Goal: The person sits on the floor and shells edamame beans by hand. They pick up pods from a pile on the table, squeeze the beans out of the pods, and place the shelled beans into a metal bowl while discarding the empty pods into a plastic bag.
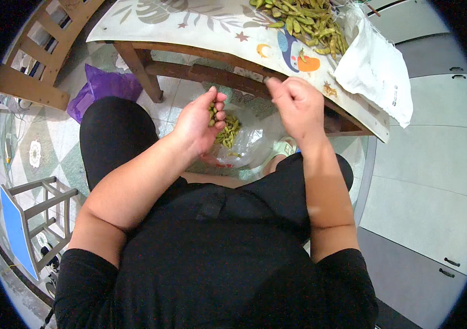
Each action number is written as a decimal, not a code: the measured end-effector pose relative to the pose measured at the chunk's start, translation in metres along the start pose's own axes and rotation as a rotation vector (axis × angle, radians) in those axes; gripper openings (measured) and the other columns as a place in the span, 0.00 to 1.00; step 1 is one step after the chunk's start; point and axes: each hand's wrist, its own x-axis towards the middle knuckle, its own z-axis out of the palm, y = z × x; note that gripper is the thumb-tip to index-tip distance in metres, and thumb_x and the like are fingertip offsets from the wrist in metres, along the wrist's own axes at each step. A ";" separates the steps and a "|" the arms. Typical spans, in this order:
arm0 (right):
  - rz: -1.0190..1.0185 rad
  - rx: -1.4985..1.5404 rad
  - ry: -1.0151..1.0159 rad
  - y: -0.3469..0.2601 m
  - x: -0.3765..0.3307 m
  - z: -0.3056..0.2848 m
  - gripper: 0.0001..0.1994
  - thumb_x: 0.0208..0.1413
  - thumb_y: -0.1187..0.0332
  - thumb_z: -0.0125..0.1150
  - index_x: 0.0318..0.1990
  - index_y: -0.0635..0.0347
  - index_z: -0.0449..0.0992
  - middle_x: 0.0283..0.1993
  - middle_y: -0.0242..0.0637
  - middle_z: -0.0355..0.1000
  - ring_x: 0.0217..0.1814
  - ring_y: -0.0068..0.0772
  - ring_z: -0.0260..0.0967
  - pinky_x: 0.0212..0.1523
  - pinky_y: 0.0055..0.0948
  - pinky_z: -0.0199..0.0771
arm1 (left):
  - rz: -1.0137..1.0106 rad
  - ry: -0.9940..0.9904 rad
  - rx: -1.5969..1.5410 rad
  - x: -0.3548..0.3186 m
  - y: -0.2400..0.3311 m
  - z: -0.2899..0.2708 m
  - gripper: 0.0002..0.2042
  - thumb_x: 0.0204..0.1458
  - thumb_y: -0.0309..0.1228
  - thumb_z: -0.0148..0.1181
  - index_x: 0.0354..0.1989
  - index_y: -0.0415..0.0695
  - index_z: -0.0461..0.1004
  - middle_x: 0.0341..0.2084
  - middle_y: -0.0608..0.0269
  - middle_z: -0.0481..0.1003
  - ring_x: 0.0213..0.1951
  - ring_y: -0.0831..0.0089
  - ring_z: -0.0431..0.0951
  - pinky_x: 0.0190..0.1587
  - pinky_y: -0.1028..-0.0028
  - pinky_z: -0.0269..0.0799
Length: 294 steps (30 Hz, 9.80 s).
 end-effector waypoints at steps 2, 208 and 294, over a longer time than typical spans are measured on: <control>0.024 -0.112 0.020 0.000 0.014 -0.008 0.13 0.43 0.64 0.57 0.16 0.62 0.67 0.19 0.37 0.63 0.23 0.34 0.63 0.25 0.27 0.63 | -0.002 0.013 0.015 -0.001 0.001 0.001 0.11 0.52 0.37 0.42 0.27 0.43 0.65 0.16 0.72 0.58 0.18 0.81 0.56 0.21 0.81 0.52; 0.096 0.167 -0.372 0.019 -0.063 0.000 0.09 0.46 0.64 0.51 0.30 0.59 0.71 0.28 0.38 0.68 0.31 0.40 0.65 0.31 0.32 0.65 | 1.342 -0.084 2.063 0.077 0.136 0.188 0.11 0.45 0.32 0.49 0.37 0.48 0.71 0.34 0.61 0.72 0.37 0.67 0.71 0.40 0.73 0.65; 0.819 1.397 -0.443 0.003 -0.042 0.019 0.07 0.48 0.66 0.54 0.27 0.59 0.68 0.22 0.31 0.68 0.18 0.15 0.61 0.17 0.13 0.61 | 0.724 -0.391 0.894 -0.015 0.000 0.023 0.05 0.42 0.25 0.57 0.19 0.38 0.69 0.20 0.68 0.66 0.25 0.81 0.64 0.28 0.82 0.59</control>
